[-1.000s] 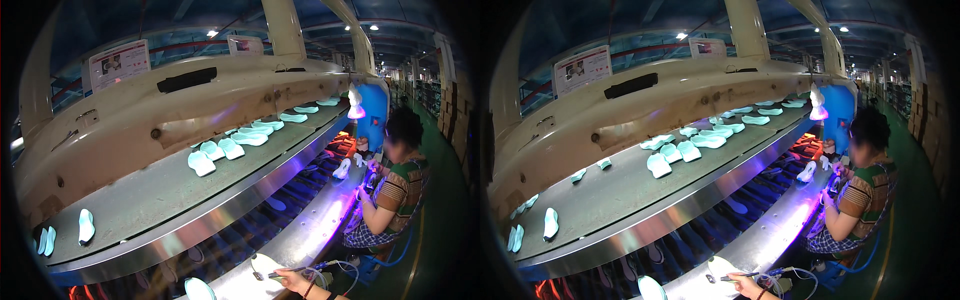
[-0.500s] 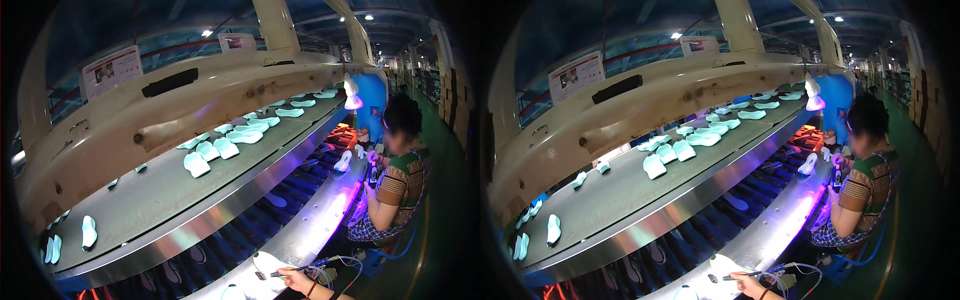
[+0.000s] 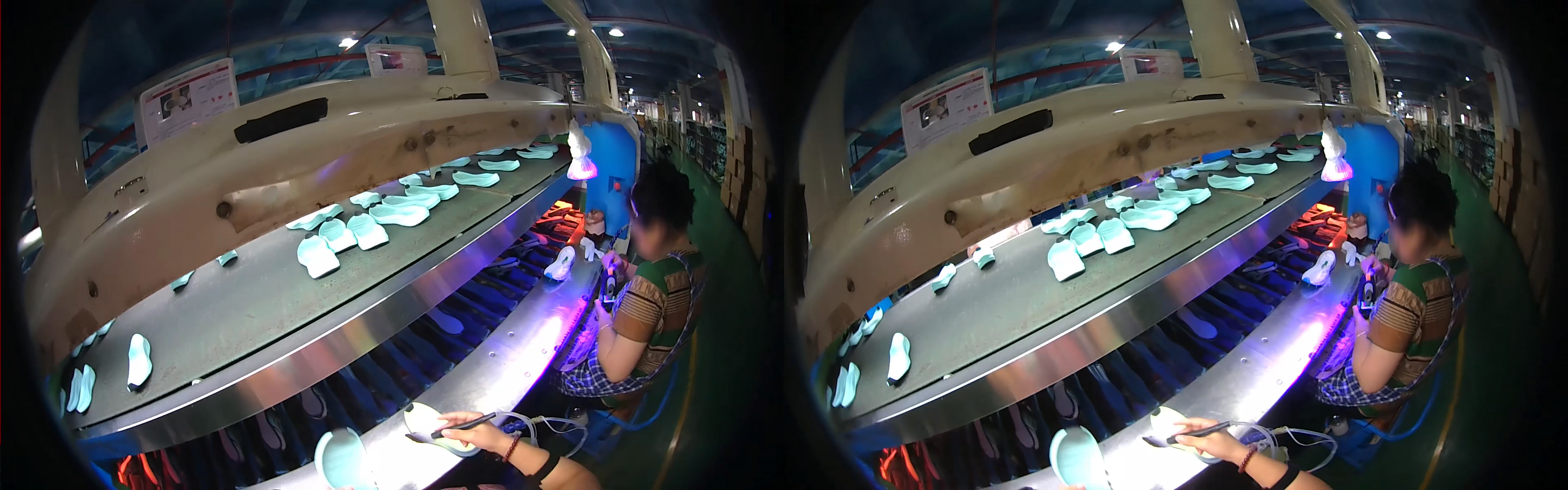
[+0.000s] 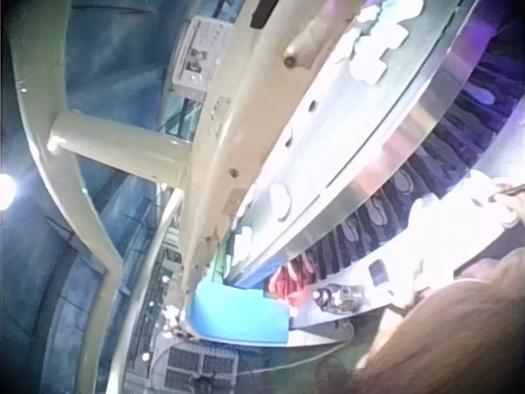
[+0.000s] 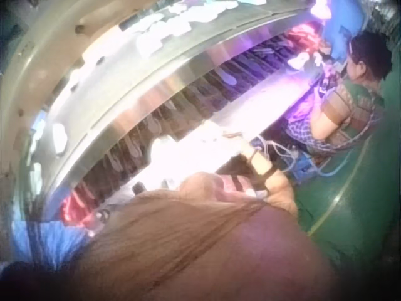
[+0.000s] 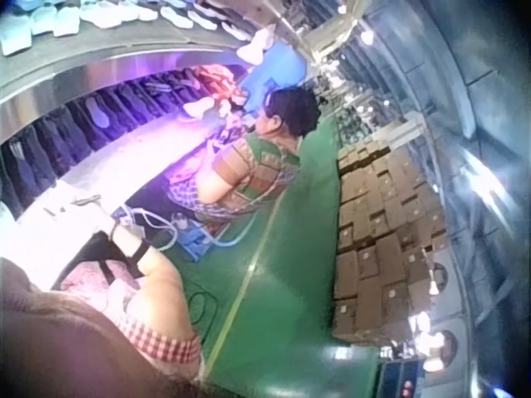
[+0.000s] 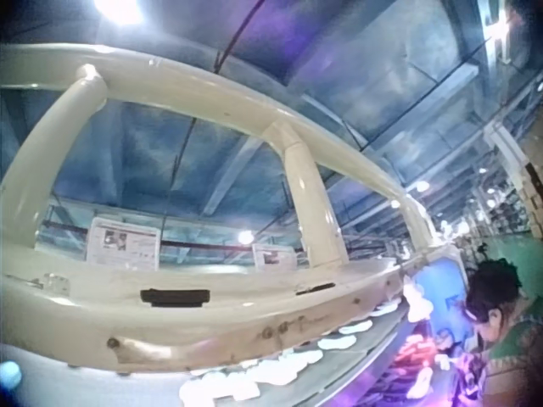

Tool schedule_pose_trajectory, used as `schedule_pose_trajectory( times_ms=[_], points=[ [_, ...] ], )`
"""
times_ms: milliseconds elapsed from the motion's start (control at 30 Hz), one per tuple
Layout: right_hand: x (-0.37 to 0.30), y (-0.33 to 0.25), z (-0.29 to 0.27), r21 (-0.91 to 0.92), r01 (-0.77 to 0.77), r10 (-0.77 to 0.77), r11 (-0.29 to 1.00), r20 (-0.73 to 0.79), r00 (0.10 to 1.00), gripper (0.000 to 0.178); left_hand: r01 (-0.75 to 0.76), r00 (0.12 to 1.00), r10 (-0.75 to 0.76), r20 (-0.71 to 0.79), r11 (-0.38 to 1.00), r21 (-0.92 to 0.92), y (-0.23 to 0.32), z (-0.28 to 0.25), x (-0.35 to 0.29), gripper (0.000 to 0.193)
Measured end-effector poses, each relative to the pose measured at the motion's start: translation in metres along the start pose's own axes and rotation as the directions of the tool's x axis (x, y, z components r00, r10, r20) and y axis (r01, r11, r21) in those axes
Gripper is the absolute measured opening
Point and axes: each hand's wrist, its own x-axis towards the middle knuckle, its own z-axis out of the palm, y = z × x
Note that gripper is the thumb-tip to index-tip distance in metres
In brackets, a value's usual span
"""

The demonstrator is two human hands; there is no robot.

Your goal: Applying glue or primer to the interior of shoe soles using a brush at a manufacturing conveyor belt.

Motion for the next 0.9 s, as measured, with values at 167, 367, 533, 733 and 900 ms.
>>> schedule_pose_trajectory(
  times_ms=[167,367,533,733,900],
  points=[
    [-0.023,-0.088,0.036,-0.756,0.625,-0.495,0.195,0.474,0.728,0.048,-0.549,0.770,0.634,-0.078,0.719,0.427,0.045,0.020,0.050,0.055],
    [-0.035,-0.073,0.065,-0.863,0.506,-0.314,0.017,0.476,0.822,0.054,-0.587,0.636,0.771,-0.032,0.511,0.627,0.076,0.085,0.099,0.061],
    [-0.030,-0.070,0.067,-0.863,0.505,-0.278,-0.020,0.490,0.826,0.056,-0.566,0.614,0.790,0.004,0.437,0.699,0.069,0.100,0.105,0.058],
    [-0.031,-0.073,0.070,-0.862,0.504,-0.255,-0.054,0.500,0.828,0.057,-0.559,0.641,0.767,-0.021,0.485,0.672,0.061,0.096,0.099,0.055],
    [-0.033,-0.075,0.076,-0.858,0.509,-0.240,-0.073,0.510,0.826,0.059,-0.545,0.624,0.782,-0.013,0.446,0.710,0.058,0.088,0.095,0.058]
  ],
)
